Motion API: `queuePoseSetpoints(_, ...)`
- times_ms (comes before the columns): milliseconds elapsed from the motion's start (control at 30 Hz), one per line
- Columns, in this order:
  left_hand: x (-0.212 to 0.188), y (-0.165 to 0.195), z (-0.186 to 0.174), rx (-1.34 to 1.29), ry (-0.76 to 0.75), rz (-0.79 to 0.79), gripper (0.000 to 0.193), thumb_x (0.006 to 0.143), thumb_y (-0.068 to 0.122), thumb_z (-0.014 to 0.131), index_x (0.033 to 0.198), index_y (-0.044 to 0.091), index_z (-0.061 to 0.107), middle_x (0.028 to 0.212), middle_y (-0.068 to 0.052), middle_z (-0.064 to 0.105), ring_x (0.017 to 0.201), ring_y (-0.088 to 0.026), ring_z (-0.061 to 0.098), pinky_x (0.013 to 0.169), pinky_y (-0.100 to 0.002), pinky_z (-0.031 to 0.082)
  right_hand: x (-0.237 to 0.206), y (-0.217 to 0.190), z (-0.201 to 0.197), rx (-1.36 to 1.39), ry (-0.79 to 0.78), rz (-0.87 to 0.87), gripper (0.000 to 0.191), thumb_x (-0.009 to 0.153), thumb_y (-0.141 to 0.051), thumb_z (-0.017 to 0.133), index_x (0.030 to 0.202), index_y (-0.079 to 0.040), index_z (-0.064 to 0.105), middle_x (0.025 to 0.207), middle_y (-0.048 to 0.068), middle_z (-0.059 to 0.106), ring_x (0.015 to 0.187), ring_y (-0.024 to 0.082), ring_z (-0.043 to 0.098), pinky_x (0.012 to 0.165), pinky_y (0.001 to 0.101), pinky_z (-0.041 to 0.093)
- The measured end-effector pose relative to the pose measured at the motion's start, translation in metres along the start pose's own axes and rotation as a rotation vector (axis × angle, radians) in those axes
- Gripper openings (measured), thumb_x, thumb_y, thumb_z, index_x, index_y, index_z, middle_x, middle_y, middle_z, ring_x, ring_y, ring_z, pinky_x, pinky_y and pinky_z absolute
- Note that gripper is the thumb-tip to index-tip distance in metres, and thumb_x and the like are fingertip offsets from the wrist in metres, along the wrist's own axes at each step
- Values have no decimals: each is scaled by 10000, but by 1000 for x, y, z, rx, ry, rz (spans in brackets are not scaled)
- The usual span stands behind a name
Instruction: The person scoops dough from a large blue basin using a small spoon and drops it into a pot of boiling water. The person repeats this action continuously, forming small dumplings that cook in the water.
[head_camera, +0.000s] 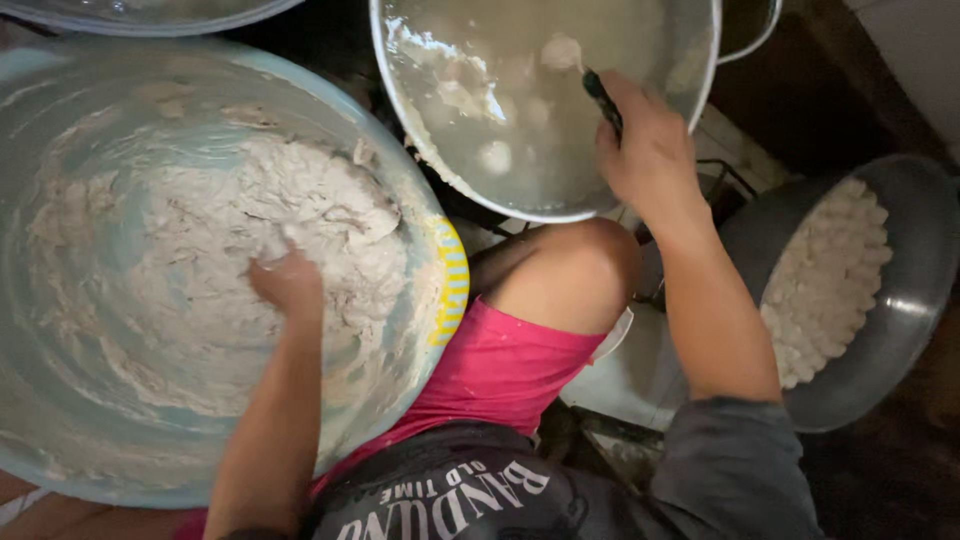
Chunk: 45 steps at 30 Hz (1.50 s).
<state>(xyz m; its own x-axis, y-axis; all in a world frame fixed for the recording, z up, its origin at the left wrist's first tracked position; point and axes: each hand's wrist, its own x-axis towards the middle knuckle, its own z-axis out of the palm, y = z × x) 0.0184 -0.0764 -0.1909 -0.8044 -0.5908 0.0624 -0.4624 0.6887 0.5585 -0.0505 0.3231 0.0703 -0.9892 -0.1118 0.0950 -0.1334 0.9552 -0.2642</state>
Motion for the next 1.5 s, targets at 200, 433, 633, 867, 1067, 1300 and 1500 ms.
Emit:
queuePoseSetpoints(200, -45, 71, -15, -431, -468, 165, 423, 943, 299, 799, 1084, -43, 593, 1057, -239, 628, 959, -403, 612, 890, -492, 470, 0, 8, -1, -194, 70, -3, 376, 950, -88, 726, 1313, -102, 628, 1137, 201, 699, 986, 434, 672, 799, 513, 527)
queuePoseSetpoints(433, -42, 154, -77, -664, -430, 400, 267, 905, 190, 811, 820, 50, 600, 769, -129, 627, 666, -335, 623, 644, -430, 494, -43, -41, -18, 743, -118, 596, 222, 1058, -61, 581, 1278, -62, 547, 927, 88, 639, 655, 125, 594, 530, 289, 466)
queuePoseSetpoints(633, -43, 161, -91, -581, -424, 602, 248, 828, 136, 853, 741, 78, 628, 666, -116, 628, 601, -344, 640, 557, -430, 498, -75, -113, -10, 496, -363, 62, 348, 1003, -104, 637, 1346, -53, 614, 1072, 89, 731, 857, 169, 677, 745, 302, 540)
queuePoseSetpoints(867, -39, 148, -76, -564, -584, 538, 187, 732, 173, 799, 876, 84, 720, 787, -146, 690, 728, -361, 692, 662, -442, 551, -71, -115, 1, 764, -640, 144, 335, 1011, -92, 598, 1339, -23, 603, 1030, 67, 772, 893, 106, 739, 779, 264, 580)
queuePoseSetpoints(1067, -43, 120, -42, -332, -228, 404, 326, 812, 295, 871, 846, 18, 702, 827, -215, 687, 781, -425, 665, 727, -482, 535, -64, -74, -5, 949, -532, 466, 431, 1002, -76, 579, 1433, -77, 560, 942, -5, 698, 656, 26, 535, 572, 209, 465)
queuePoseSetpoints(1300, -48, 102, -31, -527, -297, 308, 217, 808, 160, 832, 794, 7, 679, 809, -178, 695, 743, -363, 669, 701, -435, 536, -38, -26, -29, 237, -45, 158, 298, 1043, -61, 703, 1317, 38, 639, 1226, 166, 727, 1087, 179, 725, 929, 320, 572)
queuePoseSetpoints(1500, -48, 128, -64, -675, -451, 244, 249, 875, 147, 821, 769, 52, 618, 656, -108, 647, 552, -261, 656, 557, -378, 513, -51, -59, -19, 683, -197, 367, 332, 1059, -94, 684, 1381, -14, 665, 1009, 123, 702, 873, 82, 576, 742, 248, 482)
